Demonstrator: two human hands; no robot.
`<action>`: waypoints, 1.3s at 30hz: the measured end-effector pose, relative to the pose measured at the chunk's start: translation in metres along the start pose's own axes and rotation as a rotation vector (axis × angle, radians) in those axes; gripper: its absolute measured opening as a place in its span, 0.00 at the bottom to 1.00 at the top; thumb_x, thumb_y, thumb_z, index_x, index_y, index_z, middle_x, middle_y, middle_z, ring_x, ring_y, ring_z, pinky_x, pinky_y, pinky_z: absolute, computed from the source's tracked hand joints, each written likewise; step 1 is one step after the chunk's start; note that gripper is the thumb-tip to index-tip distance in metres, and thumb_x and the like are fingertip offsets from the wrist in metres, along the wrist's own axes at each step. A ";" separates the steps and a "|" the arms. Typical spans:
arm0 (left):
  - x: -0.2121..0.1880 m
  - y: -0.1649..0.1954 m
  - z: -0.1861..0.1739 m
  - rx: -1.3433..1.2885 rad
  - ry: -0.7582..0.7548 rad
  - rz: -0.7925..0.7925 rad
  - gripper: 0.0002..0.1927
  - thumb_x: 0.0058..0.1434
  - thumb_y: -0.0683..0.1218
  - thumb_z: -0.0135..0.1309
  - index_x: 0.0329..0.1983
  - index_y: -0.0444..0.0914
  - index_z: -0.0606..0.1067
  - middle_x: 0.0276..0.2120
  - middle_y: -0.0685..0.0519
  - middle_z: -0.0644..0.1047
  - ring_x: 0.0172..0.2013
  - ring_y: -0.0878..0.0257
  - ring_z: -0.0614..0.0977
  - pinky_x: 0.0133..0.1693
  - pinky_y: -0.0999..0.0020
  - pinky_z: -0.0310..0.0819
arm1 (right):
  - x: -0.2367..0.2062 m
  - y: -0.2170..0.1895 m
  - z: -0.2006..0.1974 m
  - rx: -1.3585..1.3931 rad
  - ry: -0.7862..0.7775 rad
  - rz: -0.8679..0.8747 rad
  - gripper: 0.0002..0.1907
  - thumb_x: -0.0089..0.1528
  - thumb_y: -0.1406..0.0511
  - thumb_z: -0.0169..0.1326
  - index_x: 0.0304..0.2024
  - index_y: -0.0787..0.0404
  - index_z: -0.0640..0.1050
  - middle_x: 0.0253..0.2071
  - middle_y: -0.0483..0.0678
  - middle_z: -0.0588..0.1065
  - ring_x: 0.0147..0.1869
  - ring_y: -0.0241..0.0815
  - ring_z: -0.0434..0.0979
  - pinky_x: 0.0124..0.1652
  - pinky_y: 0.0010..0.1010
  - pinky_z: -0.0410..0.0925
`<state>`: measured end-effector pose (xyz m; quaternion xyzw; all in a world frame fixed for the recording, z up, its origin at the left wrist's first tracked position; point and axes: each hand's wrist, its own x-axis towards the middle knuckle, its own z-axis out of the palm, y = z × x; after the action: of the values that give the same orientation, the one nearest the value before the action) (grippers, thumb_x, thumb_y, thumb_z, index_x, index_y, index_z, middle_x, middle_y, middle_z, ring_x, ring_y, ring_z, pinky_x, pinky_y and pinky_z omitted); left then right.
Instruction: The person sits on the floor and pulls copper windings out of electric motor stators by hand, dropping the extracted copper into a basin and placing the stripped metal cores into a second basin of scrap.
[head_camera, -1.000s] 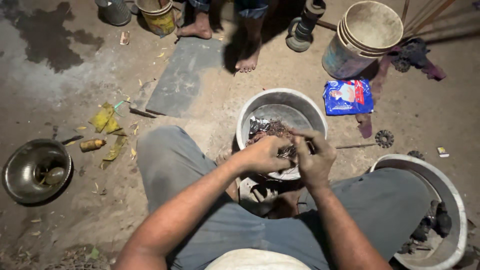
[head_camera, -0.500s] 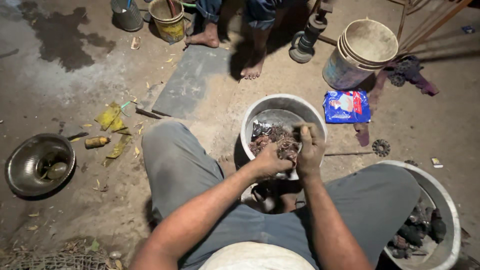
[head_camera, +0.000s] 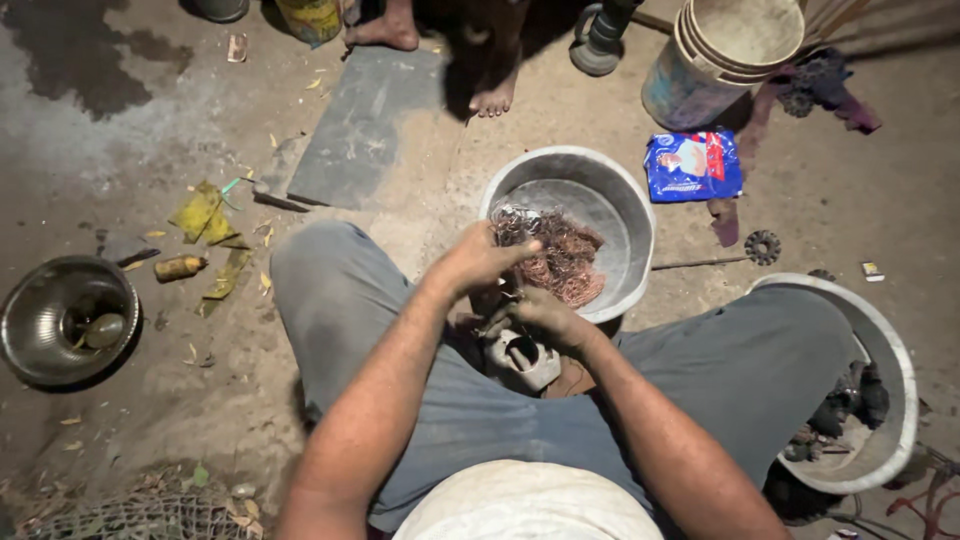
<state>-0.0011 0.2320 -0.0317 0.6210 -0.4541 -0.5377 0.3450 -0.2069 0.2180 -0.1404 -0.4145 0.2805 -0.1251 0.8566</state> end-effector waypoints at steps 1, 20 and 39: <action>0.003 -0.004 -0.003 0.180 0.089 -0.005 0.17 0.61 0.54 0.65 0.42 0.35 0.81 0.29 0.47 0.82 0.30 0.58 0.81 0.32 0.61 0.76 | 0.005 0.002 -0.002 -0.247 -0.046 -0.017 0.26 0.63 0.55 0.60 0.57 0.63 0.73 0.47 0.52 0.79 0.51 0.43 0.80 0.52 0.35 0.73; -0.021 0.038 -0.002 -0.868 0.679 0.476 0.14 0.63 0.42 0.65 0.44 0.35 0.71 0.22 0.57 0.74 0.15 0.68 0.70 0.16 0.72 0.64 | 0.019 -0.011 0.069 -0.743 0.285 -0.381 0.13 0.68 0.61 0.57 0.37 0.66 0.77 0.31 0.41 0.76 0.38 0.32 0.73 0.40 0.28 0.71; 0.040 0.106 -0.030 0.536 0.050 0.629 0.44 0.47 0.66 0.73 0.55 0.35 0.70 0.36 0.44 0.82 0.36 0.51 0.87 0.38 0.57 0.79 | -0.063 -0.221 0.050 -0.802 0.444 -0.646 0.12 0.69 0.68 0.56 0.54 0.63 0.79 0.33 0.41 0.76 0.32 0.25 0.73 0.31 0.19 0.65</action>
<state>0.0087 0.1562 0.0566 0.5327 -0.7371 -0.2539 0.3293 -0.2251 0.1399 0.0809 -0.7364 0.3383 -0.3490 0.4706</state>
